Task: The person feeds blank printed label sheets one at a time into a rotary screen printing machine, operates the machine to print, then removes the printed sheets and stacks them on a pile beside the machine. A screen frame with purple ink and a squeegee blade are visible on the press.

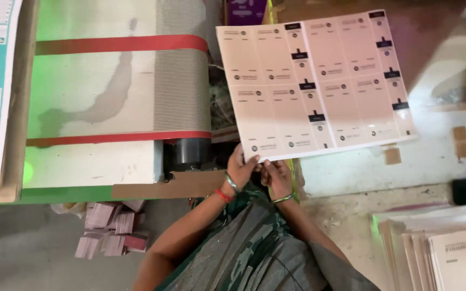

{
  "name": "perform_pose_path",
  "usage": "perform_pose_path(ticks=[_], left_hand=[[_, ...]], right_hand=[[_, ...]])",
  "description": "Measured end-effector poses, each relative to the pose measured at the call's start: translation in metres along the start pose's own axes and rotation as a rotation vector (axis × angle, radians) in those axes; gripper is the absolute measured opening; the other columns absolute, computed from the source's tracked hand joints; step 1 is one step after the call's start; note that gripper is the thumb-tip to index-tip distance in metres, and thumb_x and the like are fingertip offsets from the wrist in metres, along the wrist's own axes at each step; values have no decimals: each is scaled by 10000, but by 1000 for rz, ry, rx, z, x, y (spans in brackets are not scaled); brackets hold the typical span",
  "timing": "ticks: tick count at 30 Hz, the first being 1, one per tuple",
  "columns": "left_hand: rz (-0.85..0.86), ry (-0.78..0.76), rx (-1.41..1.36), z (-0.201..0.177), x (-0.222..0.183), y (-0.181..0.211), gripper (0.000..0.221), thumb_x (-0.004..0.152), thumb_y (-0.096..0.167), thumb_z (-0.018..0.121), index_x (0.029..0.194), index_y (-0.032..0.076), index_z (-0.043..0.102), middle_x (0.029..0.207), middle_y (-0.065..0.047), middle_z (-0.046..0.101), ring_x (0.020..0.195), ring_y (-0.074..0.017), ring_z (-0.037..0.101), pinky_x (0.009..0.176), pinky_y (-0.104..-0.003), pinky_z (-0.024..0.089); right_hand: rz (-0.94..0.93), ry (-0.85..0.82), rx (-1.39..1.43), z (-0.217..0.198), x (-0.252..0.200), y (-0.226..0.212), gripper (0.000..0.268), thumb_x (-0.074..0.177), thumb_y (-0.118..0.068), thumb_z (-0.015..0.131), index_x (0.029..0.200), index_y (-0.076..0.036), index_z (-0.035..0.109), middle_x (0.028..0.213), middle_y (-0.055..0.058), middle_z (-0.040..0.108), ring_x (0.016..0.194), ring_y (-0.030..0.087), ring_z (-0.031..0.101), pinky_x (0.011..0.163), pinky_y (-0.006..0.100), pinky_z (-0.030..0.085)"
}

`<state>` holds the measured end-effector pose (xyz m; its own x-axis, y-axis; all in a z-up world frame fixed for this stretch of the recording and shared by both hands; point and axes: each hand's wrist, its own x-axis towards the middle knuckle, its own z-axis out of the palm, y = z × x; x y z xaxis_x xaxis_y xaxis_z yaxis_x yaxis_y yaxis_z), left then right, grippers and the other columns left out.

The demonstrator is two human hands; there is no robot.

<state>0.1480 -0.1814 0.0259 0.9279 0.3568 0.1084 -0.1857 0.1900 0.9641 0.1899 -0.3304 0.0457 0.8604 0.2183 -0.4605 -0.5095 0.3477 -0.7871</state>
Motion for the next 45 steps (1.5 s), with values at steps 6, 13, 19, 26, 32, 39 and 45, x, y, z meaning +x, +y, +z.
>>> perform_pose_path(ticks=[6,13,19,26,32,39,45], left_hand=[[-283,92,-184,-98,-26,53,353,951,19,656,1287,-12,551,1003,-68,700,720,-111,645,615,-259,549],[-415,165,-102,-184,-55,99,362,919,50,673,1266,-5,586,967,-49,687,701,-98,621,601,-237,524],[-385,319,-55,-253,-64,118,403,911,32,659,1306,3,584,949,-41,690,682,-96,615,584,-244,517],[-177,683,-254,-377,-48,88,316,997,85,644,1290,-31,621,865,-48,648,691,-117,602,630,-267,531],[18,831,-397,-461,-21,62,625,1004,108,627,1519,-20,297,1130,-111,607,1062,-275,717,917,-359,589],[-65,811,-398,-483,-43,10,831,998,198,630,1634,-3,134,1453,-228,481,1357,-304,528,1106,-456,462],[-179,695,-254,-437,-64,28,689,980,126,621,1568,-42,302,1595,-188,377,1383,-285,518,1103,-410,496]], right_hand=[[-154,-89,145,-84,20,-25,320,1029,-201,581,1294,-26,540,935,81,654,751,187,630,585,311,506],[-191,61,234,-107,34,-17,264,1023,-117,586,1282,-115,536,1037,94,658,844,225,646,705,381,564],[-217,53,174,-33,30,29,381,1004,5,599,1342,-139,498,1080,108,664,817,225,672,725,420,621],[-182,-55,154,90,79,109,526,985,92,503,1435,-159,395,1180,186,670,904,333,747,750,492,670],[-31,56,171,224,131,169,632,930,115,428,1431,-254,314,1179,177,630,861,378,746,722,514,673],[267,-166,-4,270,145,231,296,1080,-130,667,1143,94,485,1032,258,715,899,384,774,765,499,642],[317,-366,-382,237,60,192,279,973,-260,686,1107,-36,591,950,155,729,795,255,764,702,382,656]])
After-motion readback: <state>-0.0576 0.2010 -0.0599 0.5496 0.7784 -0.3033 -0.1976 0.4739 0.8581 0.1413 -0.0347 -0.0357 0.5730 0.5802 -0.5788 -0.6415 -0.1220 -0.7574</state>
